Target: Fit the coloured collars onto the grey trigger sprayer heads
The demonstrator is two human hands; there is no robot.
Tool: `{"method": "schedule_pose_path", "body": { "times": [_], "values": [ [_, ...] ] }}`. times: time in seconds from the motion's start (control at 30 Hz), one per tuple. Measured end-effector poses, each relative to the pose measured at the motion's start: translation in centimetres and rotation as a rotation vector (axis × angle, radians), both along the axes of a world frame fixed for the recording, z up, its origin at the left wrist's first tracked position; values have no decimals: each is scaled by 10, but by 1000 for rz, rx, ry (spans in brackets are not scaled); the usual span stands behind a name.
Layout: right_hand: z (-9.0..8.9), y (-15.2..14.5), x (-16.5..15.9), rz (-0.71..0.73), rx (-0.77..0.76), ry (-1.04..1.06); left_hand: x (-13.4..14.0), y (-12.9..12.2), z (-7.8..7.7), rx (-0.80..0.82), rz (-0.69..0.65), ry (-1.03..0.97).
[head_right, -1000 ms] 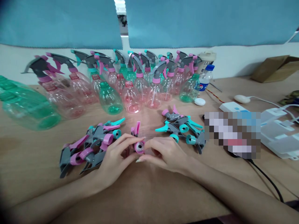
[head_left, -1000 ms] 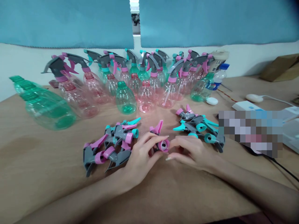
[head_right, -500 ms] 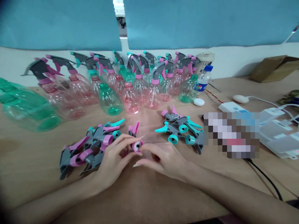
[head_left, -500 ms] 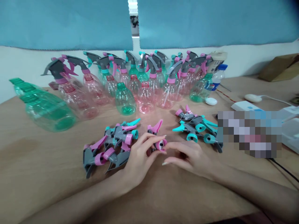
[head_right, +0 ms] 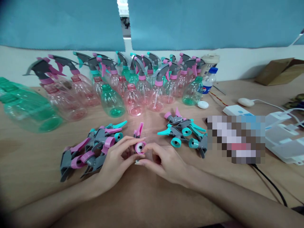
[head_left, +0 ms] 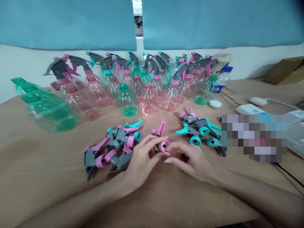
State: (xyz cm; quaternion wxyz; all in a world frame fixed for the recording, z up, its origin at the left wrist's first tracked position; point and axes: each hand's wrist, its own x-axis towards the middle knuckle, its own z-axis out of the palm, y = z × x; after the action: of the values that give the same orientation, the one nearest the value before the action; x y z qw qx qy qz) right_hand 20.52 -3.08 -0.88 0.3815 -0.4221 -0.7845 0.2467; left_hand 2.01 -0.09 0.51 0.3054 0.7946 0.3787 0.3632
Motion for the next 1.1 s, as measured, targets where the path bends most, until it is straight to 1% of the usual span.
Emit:
{"method": "schedule_pose_path", "body": {
  "times": [0.17,0.23,0.47,0.57,0.77,0.87,0.97,1.1],
  "values": [
    [3,0,0,-32,-46,-2,0,0,1,-29,-16,-22],
    [4,1,0,-28,-35,-10,1,0,1,-33,-15,-23],
    [2,0,0,32,93,-69,2,2,2,-57,34,-23],
    [1,-1,-1,42,171,-106,2,1,3,-53,33,-14],
    [0,1,-3,18,338,-209,1,0,0,1,28,8],
    [3,2,-2,-25,402,-269,0,0,-2,22,1,22],
    [7,3,-1,-77,400,-320,-1,-1,-2,35,-21,41],
    [9,4,0,-117,376,-351,-1,-1,-2,45,13,45]
  ]
}}
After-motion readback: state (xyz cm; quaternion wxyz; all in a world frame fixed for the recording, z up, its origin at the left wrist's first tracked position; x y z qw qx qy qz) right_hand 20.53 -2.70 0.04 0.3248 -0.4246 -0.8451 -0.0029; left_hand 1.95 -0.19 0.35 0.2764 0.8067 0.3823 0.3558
